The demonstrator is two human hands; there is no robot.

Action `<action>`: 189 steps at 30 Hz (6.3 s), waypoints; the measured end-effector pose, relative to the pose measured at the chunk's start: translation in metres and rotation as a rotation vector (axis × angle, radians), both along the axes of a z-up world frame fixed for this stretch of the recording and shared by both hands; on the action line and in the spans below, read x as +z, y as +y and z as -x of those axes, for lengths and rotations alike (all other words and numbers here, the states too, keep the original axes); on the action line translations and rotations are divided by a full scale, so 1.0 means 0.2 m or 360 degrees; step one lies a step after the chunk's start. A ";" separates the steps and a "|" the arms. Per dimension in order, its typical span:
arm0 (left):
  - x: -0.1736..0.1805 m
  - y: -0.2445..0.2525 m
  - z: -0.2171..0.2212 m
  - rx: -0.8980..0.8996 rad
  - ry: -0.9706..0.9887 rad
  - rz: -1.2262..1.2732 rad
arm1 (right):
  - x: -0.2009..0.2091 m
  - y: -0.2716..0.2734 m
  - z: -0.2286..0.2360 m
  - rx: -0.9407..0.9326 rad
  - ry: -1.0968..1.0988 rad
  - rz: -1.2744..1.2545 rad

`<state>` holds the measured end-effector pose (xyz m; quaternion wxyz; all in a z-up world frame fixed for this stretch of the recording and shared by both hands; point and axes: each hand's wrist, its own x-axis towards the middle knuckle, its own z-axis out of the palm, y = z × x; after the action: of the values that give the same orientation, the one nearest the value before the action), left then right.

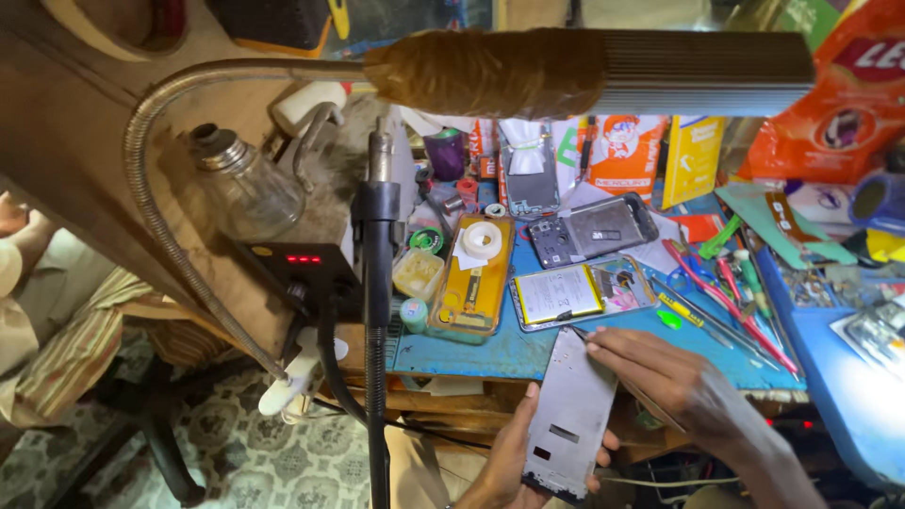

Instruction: The person cleans the back of a smartphone using a small brush and a liquid from a bottle. They scrub the surface with the brush, apply the liquid, and wipe the area with a cloth.

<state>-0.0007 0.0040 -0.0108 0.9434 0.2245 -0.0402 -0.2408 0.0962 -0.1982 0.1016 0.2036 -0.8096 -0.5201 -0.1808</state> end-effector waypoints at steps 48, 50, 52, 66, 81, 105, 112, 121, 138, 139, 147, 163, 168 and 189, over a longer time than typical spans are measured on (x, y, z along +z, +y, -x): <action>-0.34 -0.37 -0.02 0.0734 0.0258 -0.0237 | -0.12 0.55 0.45 -0.1076 0.0121 -0.0874; -0.34 -0.38 -0.01 0.0713 0.0197 -0.0108 | -0.12 0.54 0.46 -0.1084 0.0114 -0.0853; -0.33 -0.35 -0.02 0.0716 0.0222 -0.0282 | -0.12 0.55 0.45 -0.1005 0.0080 -0.0832; -0.32 -0.35 -0.02 0.0768 0.0149 -0.0297 | -0.12 0.56 0.45 -0.1044 0.0138 -0.0912; -0.35 -0.37 0.00 0.0663 0.0349 0.0045 | -0.13 0.54 0.42 -0.1159 0.0115 -0.0880; 0.42 -0.03 -0.35 0.0648 -0.0644 -0.0670 | -0.06 0.04 0.28 -0.0944 -0.0028 -0.1063; 0.35 0.01 -0.48 0.0911 -0.0660 -0.1015 | -0.01 -0.13 0.12 -0.0400 -0.0091 -0.0525; 0.47 0.06 -0.48 0.0978 -0.0758 -0.1287 | -0.13 -0.17 0.07 -0.0324 0.0080 -0.0621; 0.40 0.03 -0.52 0.1055 -0.0881 -0.1416 | -0.15 -0.15 0.05 -0.0272 0.0050 -0.0594; 0.41 0.03 -0.52 0.1056 -0.0878 -0.1431 | -0.15 -0.15 0.05 -0.0266 0.0059 -0.0591; 0.42 0.03 -0.51 0.1060 -0.0846 -0.1486 | -0.13 -0.15 0.06 -0.0241 0.0020 -0.0511; 0.42 0.03 -0.50 0.1023 -0.0809 -0.1343 | -0.11 -0.12 0.06 -0.0248 -0.0010 -0.0484; 0.43 0.03 -0.50 0.1029 -0.0809 -0.1355 | -0.10 -0.12 0.06 -0.0246 -0.0038 -0.0451; 0.41 0.06 -0.52 0.1046 -0.0945 -0.1470 | 0.00 -0.01 0.06 -0.0365 -0.0180 -0.0291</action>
<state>0.1040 0.0158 0.0704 0.7228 0.6656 -0.1209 0.1410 0.0833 -0.2005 0.1006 0.2247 -0.8303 -0.4162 -0.2948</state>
